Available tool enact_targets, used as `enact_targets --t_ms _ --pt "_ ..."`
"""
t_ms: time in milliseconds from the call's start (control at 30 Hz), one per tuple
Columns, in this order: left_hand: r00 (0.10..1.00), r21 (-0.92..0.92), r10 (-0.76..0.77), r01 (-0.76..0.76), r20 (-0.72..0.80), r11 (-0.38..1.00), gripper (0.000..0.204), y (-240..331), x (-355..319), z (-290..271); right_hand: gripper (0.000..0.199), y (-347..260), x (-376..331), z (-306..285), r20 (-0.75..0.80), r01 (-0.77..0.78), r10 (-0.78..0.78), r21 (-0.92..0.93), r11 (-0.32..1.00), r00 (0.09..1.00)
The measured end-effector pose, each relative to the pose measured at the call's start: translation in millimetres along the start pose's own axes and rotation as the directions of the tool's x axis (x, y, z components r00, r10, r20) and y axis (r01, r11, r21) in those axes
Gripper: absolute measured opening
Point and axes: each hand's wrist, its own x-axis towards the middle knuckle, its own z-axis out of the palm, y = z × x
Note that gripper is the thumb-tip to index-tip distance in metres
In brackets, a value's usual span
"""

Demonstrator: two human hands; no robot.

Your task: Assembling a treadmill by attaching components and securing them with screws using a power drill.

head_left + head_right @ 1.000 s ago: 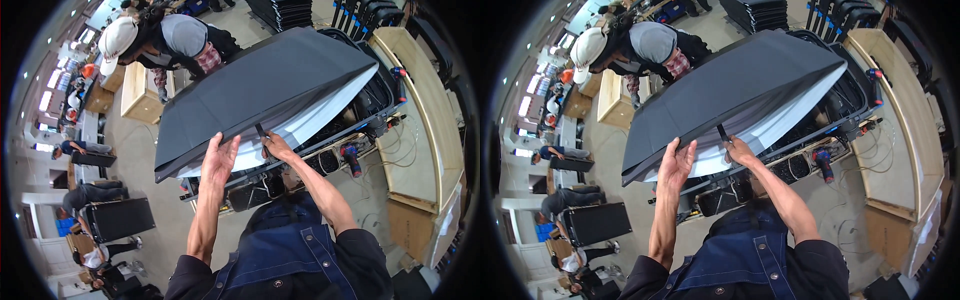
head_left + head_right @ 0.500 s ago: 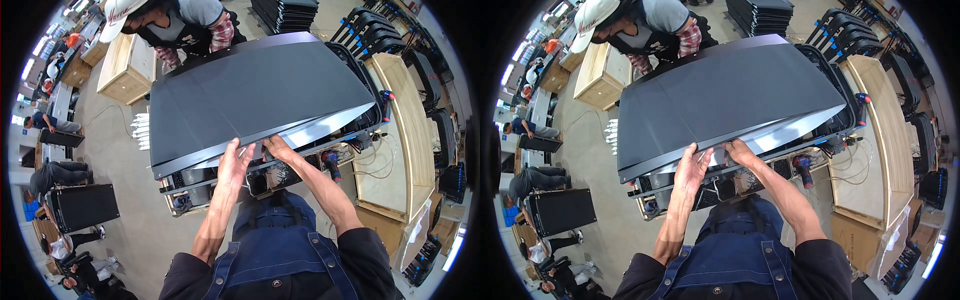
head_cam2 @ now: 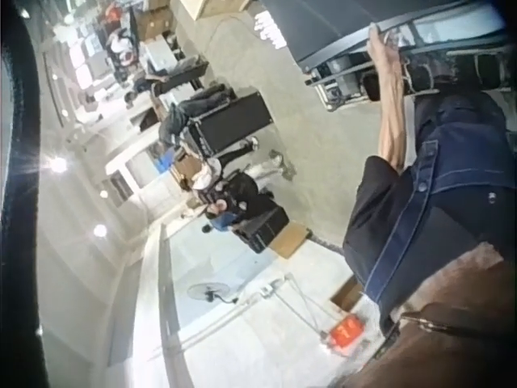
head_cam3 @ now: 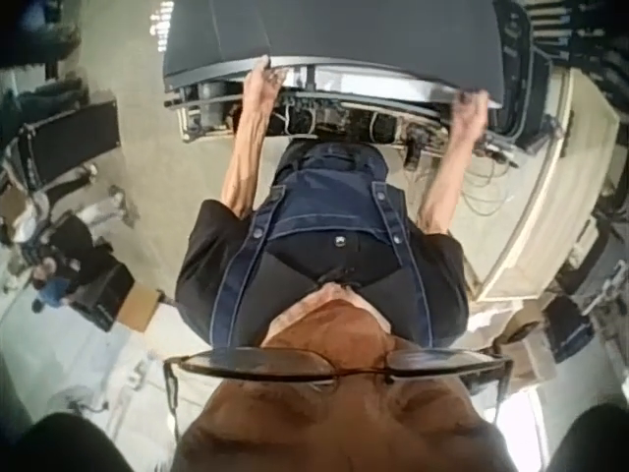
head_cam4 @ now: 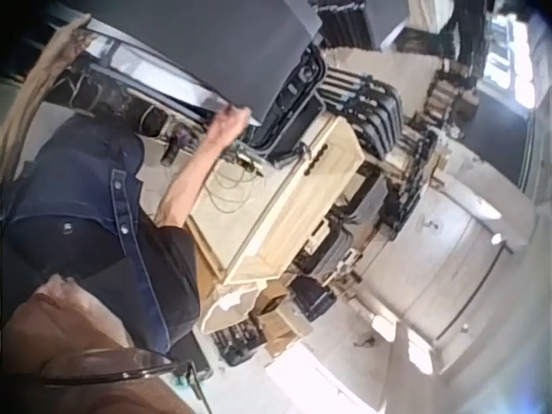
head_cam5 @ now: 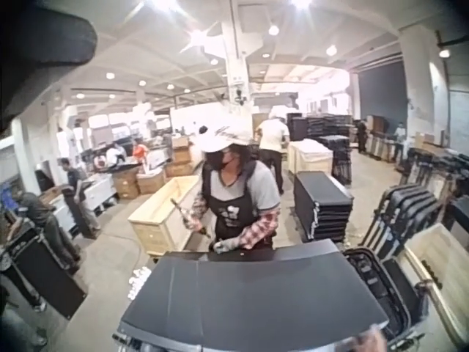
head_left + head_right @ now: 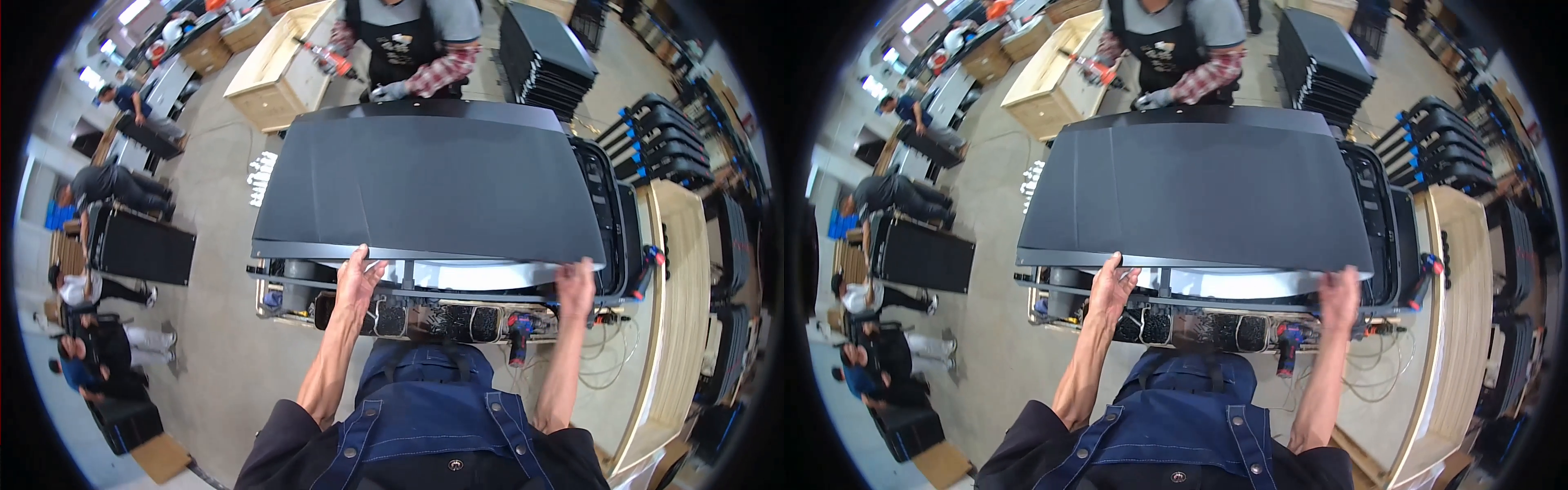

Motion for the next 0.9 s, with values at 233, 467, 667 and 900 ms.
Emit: enact_targets --t_ms 233,467,667,900 --pt "0.977 -0.038 0.182 -0.187 -0.115 0.982 0.038 -9.0 19.6 -33.1 0.031 -80.4 31.1 -2.0 -0.12 -0.042 -0.015 -0.462 0.886 0.993" --pt "0.874 0.033 0.335 -0.346 -0.353 0.938 0.031 43.4 30.2 -78.7 0.038 -83.0 -11.3 1.0 -0.162 -0.093 -0.054 -0.775 0.625 0.985" --pt "0.943 0.025 0.167 -0.167 -0.287 0.986 0.026 20.7 20.7 -98.5 0.048 -55.8 -3.4 -26.9 -0.15 -0.06 -0.184 -0.905 0.422 0.971" --pt "0.949 0.038 0.238 -0.236 -0.208 0.971 0.025 22.1 -3.7 -103.5 0.045 -71.5 -23.1 -22.5 -0.063 -0.011 -0.174 -0.958 0.286 0.983"
